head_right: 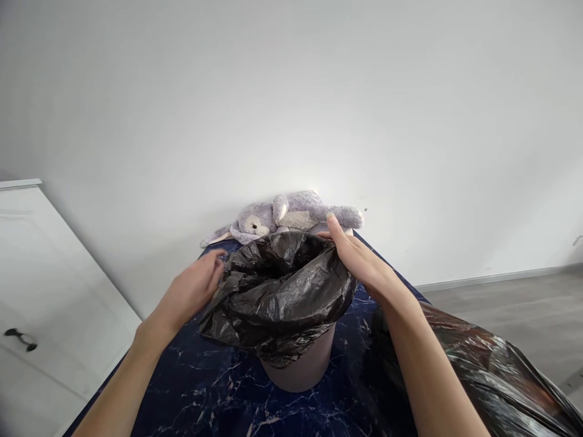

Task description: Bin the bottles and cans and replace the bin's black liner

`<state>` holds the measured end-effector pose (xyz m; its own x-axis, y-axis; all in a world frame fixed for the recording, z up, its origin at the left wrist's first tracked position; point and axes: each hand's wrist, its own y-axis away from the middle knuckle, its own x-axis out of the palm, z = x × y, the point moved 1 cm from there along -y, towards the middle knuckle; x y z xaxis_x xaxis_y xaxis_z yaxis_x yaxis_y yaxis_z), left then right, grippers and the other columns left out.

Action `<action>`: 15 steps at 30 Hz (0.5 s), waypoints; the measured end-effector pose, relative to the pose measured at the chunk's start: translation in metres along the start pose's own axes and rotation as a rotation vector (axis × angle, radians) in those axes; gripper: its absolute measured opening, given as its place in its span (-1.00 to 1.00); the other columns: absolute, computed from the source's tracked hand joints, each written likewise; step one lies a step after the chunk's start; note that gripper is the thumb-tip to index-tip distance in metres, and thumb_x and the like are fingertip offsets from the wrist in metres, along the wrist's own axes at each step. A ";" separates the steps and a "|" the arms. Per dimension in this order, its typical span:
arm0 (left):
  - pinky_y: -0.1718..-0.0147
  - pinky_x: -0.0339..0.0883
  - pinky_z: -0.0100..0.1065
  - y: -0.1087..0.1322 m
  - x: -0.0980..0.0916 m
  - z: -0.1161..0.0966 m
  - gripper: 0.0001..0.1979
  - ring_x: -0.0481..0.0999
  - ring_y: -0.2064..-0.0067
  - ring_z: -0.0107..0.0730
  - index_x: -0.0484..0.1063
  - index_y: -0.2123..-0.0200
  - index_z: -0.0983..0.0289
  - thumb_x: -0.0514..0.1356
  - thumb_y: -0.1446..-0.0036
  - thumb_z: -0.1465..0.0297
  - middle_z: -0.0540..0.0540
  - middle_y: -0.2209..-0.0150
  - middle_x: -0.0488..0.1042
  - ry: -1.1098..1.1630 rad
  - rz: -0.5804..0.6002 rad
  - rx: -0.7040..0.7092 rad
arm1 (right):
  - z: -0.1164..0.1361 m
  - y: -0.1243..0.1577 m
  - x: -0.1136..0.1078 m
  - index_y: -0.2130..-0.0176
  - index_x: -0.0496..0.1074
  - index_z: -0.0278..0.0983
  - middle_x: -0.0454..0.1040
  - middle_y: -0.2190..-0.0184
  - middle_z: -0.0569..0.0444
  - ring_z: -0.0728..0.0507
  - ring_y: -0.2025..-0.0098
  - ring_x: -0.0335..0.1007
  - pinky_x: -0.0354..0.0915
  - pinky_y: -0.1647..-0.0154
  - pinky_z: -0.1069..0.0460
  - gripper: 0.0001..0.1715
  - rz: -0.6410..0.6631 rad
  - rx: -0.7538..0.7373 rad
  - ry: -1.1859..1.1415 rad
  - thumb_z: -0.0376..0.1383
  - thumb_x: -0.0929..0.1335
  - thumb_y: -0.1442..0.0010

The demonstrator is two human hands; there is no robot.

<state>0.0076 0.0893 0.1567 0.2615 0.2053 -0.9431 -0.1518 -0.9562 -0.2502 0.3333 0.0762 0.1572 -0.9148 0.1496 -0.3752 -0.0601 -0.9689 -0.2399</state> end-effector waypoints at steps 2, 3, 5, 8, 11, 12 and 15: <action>-0.20 0.38 0.03 0.005 -0.010 -0.014 -0.43 0.42 -0.34 0.07 0.06 -0.43 0.08 -0.24 -0.52 0.01 0.24 -0.37 0.38 0.276 -0.068 0.076 | 0.011 0.007 0.000 -0.17 0.57 -0.12 0.46 -0.30 -0.02 -0.38 -0.39 0.30 0.17 -0.45 -0.29 -0.12 0.013 0.047 0.002 0.39 0.15 -0.36; -0.27 0.34 0.02 0.008 -0.014 -0.020 -0.38 0.33 -0.41 0.03 -0.03 -0.47 0.01 -0.24 -0.49 -0.08 0.18 -0.44 0.29 0.425 -0.044 0.146 | 0.016 0.010 0.000 -0.21 0.54 -0.09 0.42 -0.34 0.02 -0.37 -0.42 0.25 0.13 -0.47 -0.28 -0.15 0.033 0.040 0.027 0.38 0.19 -0.35; -0.39 0.21 0.03 0.015 -0.020 -0.030 -0.20 0.09 -0.53 0.04 -0.20 -0.51 -0.07 -0.11 -0.37 -0.25 0.11 -0.56 0.02 0.616 0.083 0.310 | 0.023 0.014 0.000 -0.28 0.46 -0.06 0.39 -0.36 0.06 -0.35 -0.41 0.24 0.13 -0.47 -0.27 -0.19 0.084 -0.014 0.133 0.34 0.26 -0.34; -0.46 0.07 0.13 0.021 -0.019 -0.037 0.26 -0.24 -0.58 0.20 -0.39 -0.53 -0.12 0.32 -0.03 -0.29 0.08 -0.61 -0.39 0.661 0.207 0.429 | 0.030 0.020 0.001 -0.34 0.39 -0.07 0.40 -0.34 0.05 -0.34 -0.39 0.27 0.16 -0.45 -0.28 -0.21 0.113 -0.091 0.299 0.29 0.26 -0.37; -0.40 0.15 0.25 0.018 -0.010 -0.036 0.53 -0.27 -0.57 0.33 -0.52 -0.52 -0.18 0.58 0.18 -0.07 0.13 -0.60 -0.47 0.665 0.257 0.392 | 0.035 0.030 0.002 -0.34 0.38 -0.13 0.35 -0.38 0.01 -0.38 -0.42 0.21 0.14 -0.46 -0.32 -0.17 0.091 -0.165 0.400 0.30 0.20 -0.40; -0.38 0.19 0.26 0.015 -0.006 -0.035 0.57 -0.22 -0.57 0.34 -0.59 -0.51 -0.19 0.60 0.18 -0.01 0.15 -0.60 -0.44 0.681 0.277 0.389 | 0.036 0.035 0.002 -0.34 0.39 -0.15 0.32 -0.40 0.01 -0.40 -0.45 0.15 0.10 -0.48 -0.35 -0.15 0.095 -0.188 0.431 0.31 0.19 -0.40; -0.36 0.24 0.23 0.005 0.011 -0.027 0.60 -0.06 -0.55 0.30 -0.71 -0.48 -0.18 0.60 0.14 0.08 0.18 -0.60 -0.32 0.750 0.360 0.422 | 0.043 0.053 0.005 -0.33 0.43 -0.11 0.22 -0.46 0.07 -0.50 -0.55 -0.18 -0.16 -0.54 -0.46 -0.15 0.154 -0.308 0.512 0.33 0.21 -0.38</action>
<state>0.0353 0.0808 0.1509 0.6561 -0.4178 -0.6285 -0.6387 -0.7510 -0.1675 0.3084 0.0171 0.1808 -0.5916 0.1622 -0.7898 0.2451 -0.8970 -0.3678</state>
